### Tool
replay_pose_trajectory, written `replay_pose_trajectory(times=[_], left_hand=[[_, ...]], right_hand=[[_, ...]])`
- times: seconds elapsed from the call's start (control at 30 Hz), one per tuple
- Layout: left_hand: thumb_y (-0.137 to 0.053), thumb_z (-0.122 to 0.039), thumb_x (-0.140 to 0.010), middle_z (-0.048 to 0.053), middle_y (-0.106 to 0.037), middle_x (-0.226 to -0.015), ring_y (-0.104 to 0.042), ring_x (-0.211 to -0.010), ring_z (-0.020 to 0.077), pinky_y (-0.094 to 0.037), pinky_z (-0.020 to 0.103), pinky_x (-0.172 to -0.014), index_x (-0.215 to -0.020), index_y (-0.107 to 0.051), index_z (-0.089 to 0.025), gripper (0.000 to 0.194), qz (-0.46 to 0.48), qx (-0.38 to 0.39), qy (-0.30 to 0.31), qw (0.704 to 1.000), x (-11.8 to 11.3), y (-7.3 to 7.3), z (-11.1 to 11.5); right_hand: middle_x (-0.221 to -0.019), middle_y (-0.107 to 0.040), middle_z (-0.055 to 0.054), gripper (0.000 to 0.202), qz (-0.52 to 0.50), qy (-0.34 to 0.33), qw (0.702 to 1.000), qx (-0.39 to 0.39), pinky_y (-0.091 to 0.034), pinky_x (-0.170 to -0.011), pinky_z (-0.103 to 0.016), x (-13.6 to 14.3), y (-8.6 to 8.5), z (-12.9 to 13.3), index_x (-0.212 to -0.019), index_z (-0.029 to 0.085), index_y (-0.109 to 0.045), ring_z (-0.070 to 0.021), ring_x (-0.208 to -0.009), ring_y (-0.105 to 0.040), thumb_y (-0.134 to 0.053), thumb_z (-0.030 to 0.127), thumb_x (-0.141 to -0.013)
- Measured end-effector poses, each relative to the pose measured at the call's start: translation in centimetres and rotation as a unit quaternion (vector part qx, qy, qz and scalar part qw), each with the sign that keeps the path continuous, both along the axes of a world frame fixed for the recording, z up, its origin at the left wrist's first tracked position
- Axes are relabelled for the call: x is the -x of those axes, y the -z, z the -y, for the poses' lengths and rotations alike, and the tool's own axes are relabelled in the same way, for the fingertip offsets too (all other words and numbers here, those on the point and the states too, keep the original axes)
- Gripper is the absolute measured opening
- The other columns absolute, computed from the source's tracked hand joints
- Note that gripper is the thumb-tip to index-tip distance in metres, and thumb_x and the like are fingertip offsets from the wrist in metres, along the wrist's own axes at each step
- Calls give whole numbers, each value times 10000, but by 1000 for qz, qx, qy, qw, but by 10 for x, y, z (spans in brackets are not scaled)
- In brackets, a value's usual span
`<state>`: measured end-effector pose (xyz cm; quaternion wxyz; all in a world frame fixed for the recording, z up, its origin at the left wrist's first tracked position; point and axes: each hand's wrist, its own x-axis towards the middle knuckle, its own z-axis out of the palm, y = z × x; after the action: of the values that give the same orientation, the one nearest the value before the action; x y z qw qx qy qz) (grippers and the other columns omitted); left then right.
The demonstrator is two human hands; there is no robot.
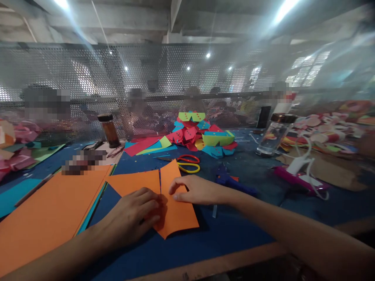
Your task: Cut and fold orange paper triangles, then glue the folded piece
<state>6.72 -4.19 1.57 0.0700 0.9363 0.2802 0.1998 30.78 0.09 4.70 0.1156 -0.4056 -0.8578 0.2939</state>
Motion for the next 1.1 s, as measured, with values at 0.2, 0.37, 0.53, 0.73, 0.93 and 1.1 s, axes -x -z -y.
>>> replay_pose_trajectory(times=[0.2,0.37,0.53,0.73,0.93,1.1], left_hand=[[-532,-156,-923,56,-667,-1103,-604,-1004,210,-532,377,-831,-1014,-610,-219,136,7,10,2,1000,-1,0,1],[-543,-174,-918,69,-660,-1105,-599,-1003,225,-528,388,-823,-988,-614,-204,104,0,11,-8,1000,0,0,1],[-556,-166,-914,60,-652,-1091,-591,-986,217,-518,378,-815,-975,-616,-210,97,-1,22,-9,1000,1,2,1],[-557,-174,-922,64,-649,-1096,-588,-993,216,-519,382,-817,-1069,-598,-203,155,1,20,-4,1000,2,2,-1],[-489,-142,-960,50,-663,-1051,-591,-959,195,-514,346,-779,-995,-590,-199,122,19,2,51,999,2,4,1],[-502,-156,-958,52,-666,-1006,-593,-919,194,-510,333,-733,-976,-600,-195,108,18,14,52,998,1,3,4]], right_hand=[[-1038,-714,-35,196,14,26,999,-16,-435,-767,-290,3,8,3,-982,209,-696,-221,-933,-637,-596,239,-816],[-1010,-721,-28,202,15,18,1000,-17,-429,-771,-289,3,9,3,-962,213,-704,-223,-930,-636,-586,200,-799],[-996,-725,-31,211,14,12,1000,-13,-433,-780,-292,3,7,5,-951,205,-707,-225,-923,-640,-579,178,-787],[-1067,-712,-23,201,-17,6,1000,-3,-433,-810,-292,-2,7,5,-1010,216,-685,-209,-970,-637,-605,255,-829],[-1057,-713,-20,195,-15,3,1000,2,-436,-809,-301,-4,6,6,-1001,220,-688,-211,-960,-636,-621,247,-820],[-1071,-714,-27,211,-21,-7,1000,6,-439,-827,-301,-3,5,7,-1022,218,-695,-213,-969,-636,-629,254,-826]])
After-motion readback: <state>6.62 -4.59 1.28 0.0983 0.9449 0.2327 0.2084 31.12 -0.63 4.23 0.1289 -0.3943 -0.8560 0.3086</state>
